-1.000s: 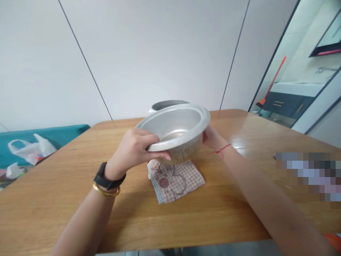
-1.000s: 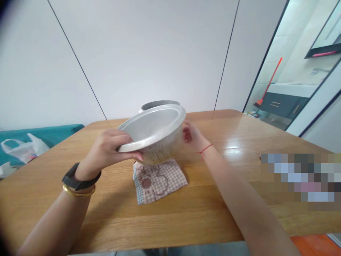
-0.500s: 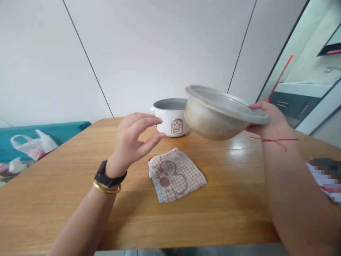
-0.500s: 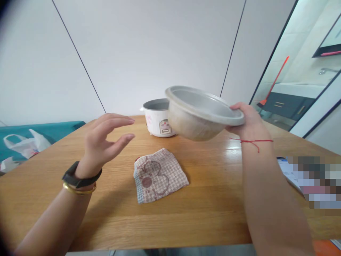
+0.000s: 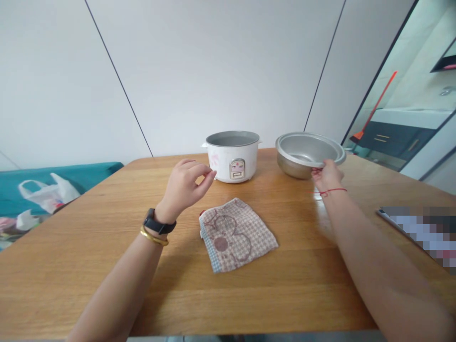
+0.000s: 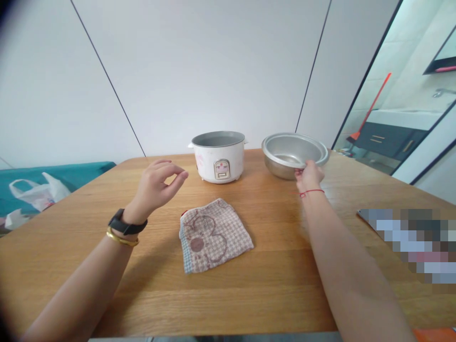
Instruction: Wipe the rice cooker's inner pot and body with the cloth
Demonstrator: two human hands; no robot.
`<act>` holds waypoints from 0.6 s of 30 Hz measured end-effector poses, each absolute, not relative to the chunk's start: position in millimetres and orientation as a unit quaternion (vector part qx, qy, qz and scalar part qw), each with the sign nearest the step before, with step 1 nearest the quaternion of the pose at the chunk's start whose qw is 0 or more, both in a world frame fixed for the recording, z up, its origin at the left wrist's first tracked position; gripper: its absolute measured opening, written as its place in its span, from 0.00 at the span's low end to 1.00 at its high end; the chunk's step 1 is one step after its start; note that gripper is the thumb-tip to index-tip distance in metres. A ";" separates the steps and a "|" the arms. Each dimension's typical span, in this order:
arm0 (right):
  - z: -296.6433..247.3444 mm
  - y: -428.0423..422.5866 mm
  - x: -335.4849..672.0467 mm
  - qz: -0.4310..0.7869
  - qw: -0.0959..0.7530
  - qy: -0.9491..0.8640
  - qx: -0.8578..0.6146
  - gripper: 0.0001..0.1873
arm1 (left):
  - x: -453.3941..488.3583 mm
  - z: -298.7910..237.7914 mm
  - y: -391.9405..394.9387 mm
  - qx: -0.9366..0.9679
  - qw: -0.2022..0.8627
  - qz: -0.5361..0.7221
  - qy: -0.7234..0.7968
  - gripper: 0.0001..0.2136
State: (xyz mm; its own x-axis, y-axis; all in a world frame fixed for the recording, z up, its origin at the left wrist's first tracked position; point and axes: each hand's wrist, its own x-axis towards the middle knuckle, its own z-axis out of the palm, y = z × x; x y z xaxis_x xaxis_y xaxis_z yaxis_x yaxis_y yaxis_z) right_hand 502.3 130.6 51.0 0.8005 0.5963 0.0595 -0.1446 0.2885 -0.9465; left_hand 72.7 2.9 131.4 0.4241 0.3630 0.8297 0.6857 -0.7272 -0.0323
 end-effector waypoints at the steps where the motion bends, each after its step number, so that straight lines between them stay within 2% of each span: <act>1: 49.4 131.6 501.6 0.266 0.775 -0.182 -0.544 0.12 | 72.6 131.4 2.9 -0.824 0.186 -0.430 -0.319 0.14; 7: 45.8 133.7 502.6 0.330 0.783 -0.125 -0.512 0.11 | 73.0 128.7 6.1 -0.830 0.178 -0.418 -0.323 0.16; 18: 40.2 138.4 504.8 0.414 0.770 -0.143 -0.465 0.12 | 73.5 123.9 8.9 -0.836 0.159 -0.400 -0.340 0.14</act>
State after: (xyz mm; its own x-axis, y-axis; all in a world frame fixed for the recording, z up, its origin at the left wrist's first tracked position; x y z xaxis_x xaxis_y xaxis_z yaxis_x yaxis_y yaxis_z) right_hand 504.8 138.4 40.2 0.6162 0.7700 -0.1652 -0.5047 0.2251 -0.8334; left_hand 73.5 8.9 123.9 0.4488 0.4414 0.7770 0.6957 -0.7183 0.0063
